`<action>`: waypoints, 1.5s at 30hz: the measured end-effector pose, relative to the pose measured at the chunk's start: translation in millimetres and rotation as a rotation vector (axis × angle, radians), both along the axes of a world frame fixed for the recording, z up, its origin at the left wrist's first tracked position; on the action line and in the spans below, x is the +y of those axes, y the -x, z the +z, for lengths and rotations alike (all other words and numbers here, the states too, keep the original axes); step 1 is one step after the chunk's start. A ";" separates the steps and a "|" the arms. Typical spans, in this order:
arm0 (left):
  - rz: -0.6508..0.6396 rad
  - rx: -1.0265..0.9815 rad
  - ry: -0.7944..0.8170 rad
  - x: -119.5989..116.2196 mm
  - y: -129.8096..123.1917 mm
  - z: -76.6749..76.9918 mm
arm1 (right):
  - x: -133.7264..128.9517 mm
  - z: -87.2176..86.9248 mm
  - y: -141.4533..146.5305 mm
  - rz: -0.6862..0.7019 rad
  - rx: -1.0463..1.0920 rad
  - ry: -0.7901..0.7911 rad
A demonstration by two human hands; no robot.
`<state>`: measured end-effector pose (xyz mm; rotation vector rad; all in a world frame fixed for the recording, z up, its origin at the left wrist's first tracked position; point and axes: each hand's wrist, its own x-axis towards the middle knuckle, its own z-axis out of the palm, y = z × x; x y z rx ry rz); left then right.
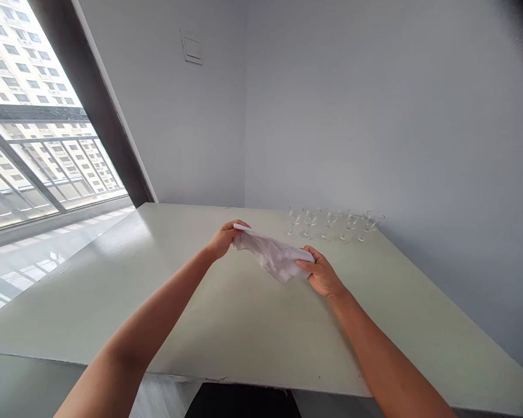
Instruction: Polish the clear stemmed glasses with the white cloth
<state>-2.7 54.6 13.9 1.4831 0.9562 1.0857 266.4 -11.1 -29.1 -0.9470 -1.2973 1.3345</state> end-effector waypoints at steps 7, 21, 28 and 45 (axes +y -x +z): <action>0.368 0.275 0.017 16.2 15.4 -27.3 | -35.5 1.6 36.8 0.155 -0.671 -0.652; -0.049 0.962 -0.351 -73.7 -59.0 -98.6 | -17.9 -15.5 29.3 -0.073 -0.527 -0.286; -0.145 1.018 -0.437 2.6 -47.4 -105.1 | -17.0 -25.9 33.3 -0.019 -0.611 -0.245; 0.566 1.283 0.149 84.3 223.0 -76.3 | -10.8 -55.8 27.3 0.076 -0.675 -0.099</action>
